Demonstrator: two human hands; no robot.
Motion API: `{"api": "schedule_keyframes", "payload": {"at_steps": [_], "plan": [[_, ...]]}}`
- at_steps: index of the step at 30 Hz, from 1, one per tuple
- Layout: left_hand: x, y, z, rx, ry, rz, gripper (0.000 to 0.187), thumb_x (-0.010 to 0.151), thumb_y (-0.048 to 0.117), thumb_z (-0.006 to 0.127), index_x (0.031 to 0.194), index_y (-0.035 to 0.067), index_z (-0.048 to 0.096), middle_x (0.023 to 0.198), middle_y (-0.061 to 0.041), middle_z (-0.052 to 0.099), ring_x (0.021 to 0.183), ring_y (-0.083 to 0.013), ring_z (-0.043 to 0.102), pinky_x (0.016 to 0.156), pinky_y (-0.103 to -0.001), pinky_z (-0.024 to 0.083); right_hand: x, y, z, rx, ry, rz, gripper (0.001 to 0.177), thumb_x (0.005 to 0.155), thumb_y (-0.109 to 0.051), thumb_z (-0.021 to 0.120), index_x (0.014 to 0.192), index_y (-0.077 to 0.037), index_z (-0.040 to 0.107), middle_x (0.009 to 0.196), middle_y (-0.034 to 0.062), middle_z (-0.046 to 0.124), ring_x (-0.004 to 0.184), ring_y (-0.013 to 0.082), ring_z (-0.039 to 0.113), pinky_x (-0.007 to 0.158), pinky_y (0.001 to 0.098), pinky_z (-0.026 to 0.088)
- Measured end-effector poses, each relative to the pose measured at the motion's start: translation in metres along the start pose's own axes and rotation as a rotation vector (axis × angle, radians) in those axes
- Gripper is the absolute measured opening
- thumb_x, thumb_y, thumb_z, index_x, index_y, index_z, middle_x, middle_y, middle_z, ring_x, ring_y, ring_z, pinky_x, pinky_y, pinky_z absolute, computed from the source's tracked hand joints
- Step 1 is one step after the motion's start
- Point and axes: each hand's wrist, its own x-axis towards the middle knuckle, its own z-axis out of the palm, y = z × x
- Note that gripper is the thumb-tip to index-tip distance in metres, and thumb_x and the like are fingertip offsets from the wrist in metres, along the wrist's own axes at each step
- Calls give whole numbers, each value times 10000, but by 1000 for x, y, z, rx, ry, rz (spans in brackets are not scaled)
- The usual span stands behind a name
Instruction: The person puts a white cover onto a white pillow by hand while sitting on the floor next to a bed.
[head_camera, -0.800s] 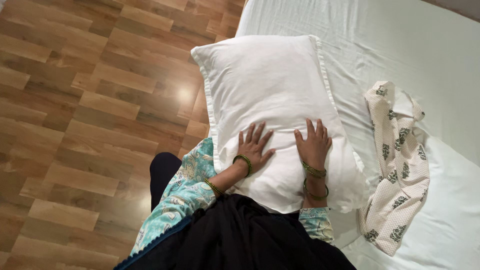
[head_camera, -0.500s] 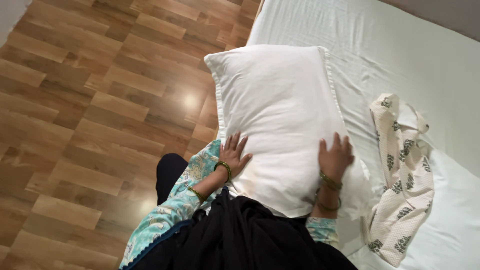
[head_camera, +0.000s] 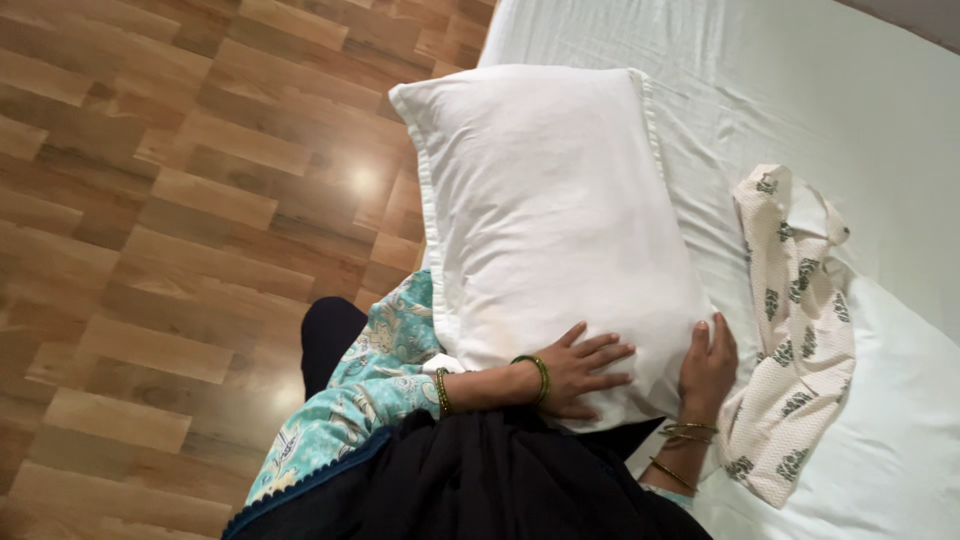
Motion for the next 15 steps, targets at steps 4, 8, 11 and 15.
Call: {"api": "schedule_keyframes", "payload": {"at_steps": [4, 8, 11, 15], "plan": [[5, -14, 27, 47, 110, 67, 846, 895, 578, 635, 1615, 302, 285, 1739, -78, 70, 1607, -308, 98, 1240, -668, 149, 13, -1, 7, 167, -16, 54, 554, 1040, -449, 433, 1496, -148, 526, 1545, 149, 496, 1409, 363, 464, 1160, 468, 360], [11, -19, 42, 42, 130, 64, 849, 878, 536, 678, 1601, 336, 280, 1736, -56, 67, 1601, -290, 109, 1250, -655, 157, 35, 22, 19, 326, -82, 132, 552, 1054, -452, 371, 1487, -149, 529, 1521, 136, 512, 1394, 330, 483, 1147, 417, 367], [11, -21, 44, 31, 130, 71, 853, 879, 528, 686, 1600, 342, 271, 1735, -53, 61, 1601, -289, 110, 1256, -650, 160, 56, 61, 34, 440, -89, 62, 588, 1073, -474, 359, 1477, -92, 549, 1494, 145, 563, 1386, 307, 519, 1151, 374, 379], [7, -19, 40, 33, 151, 72, 855, 883, 513, 691, 1605, 340, 265, 1733, -47, 60, 1600, -291, 108, 1255, -646, 158, 68, 81, 38, 743, -210, 312, 648, 1067, -539, 408, 1442, -40, 583, 1365, 161, 647, 1223, 290, 617, 1059, 346, 480]]}}
